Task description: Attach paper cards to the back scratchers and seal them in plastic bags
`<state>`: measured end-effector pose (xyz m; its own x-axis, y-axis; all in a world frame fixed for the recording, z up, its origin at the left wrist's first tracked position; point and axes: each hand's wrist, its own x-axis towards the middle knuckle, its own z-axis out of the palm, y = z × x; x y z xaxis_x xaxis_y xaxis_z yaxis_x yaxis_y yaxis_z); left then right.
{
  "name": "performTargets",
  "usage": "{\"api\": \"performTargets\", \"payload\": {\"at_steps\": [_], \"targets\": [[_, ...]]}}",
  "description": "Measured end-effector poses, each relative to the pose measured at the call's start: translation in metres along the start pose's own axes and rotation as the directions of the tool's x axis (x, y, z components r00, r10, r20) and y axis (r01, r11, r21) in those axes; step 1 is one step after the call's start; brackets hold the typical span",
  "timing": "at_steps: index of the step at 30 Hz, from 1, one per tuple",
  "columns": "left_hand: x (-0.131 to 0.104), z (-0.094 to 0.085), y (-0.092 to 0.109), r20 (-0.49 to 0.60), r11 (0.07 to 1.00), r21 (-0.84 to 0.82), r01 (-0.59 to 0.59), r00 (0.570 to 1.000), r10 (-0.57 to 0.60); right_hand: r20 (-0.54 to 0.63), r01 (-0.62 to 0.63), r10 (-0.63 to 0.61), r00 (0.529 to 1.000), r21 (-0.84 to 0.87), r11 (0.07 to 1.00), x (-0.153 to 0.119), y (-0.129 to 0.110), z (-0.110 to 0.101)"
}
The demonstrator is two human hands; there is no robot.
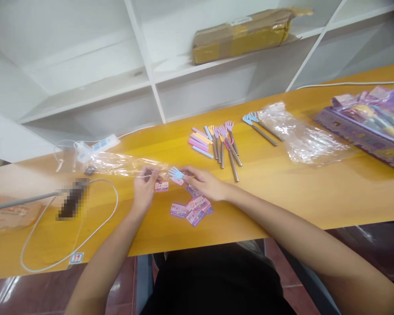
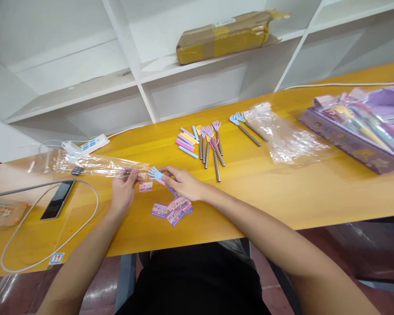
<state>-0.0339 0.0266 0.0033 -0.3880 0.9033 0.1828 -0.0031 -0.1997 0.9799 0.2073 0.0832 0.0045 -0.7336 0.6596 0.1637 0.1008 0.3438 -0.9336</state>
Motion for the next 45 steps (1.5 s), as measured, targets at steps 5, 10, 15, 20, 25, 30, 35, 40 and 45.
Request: {"api": "performTargets", "payload": {"at_steps": [5,10,15,20,25,30,35,40,45], "targets": [[-0.001,0.004,0.009,-0.025,0.99,-0.131,0.049,0.998,-0.053,-0.005,-0.001,0.0,1.0,-0.041,0.999,0.001,0.004,0.0],[0.0,0.005,0.012,0.018,0.97,-0.216,0.108,0.994,-0.107,0.017,0.001,-0.001,1.0,-0.025,1.0,0.001,0.003,-0.002],[-0.001,0.006,0.009,0.095,0.95,-0.25,0.186,0.981,-0.167,0.038,0.002,-0.003,0.999,0.04,0.999,0.001,0.004,-0.001],[-0.001,0.008,0.012,0.103,0.947,-0.26,0.188,0.981,-0.166,0.045,0.014,-0.019,0.999,0.114,0.993,0.0,-0.002,-0.003],[-0.002,0.012,0.017,0.135,0.946,-0.251,0.205,0.975,-0.175,0.088,-0.022,0.01,0.996,0.137,0.99,-0.002,-0.006,-0.005],[-0.005,0.013,0.016,0.154,0.938,-0.238,0.253,0.963,-0.221,0.11,0.0,-0.016,0.994,0.143,0.99,-0.002,-0.006,-0.005],[-0.008,0.012,0.012,0.18,0.939,-0.195,0.284,0.951,-0.251,0.082,0.031,-0.038,0.996,0.095,0.995,-0.001,-0.004,-0.005],[-0.011,0.013,0.01,0.222,0.948,-0.141,0.285,0.942,-0.251,0.065,0.018,-0.022,0.998,0.048,0.999,0.0,0.001,-0.004],[-0.017,0.018,0.008,0.315,0.943,-0.136,0.304,0.916,-0.25,0.029,0.017,-0.017,0.999,0.015,1.0,-0.001,0.003,-0.001]]}}
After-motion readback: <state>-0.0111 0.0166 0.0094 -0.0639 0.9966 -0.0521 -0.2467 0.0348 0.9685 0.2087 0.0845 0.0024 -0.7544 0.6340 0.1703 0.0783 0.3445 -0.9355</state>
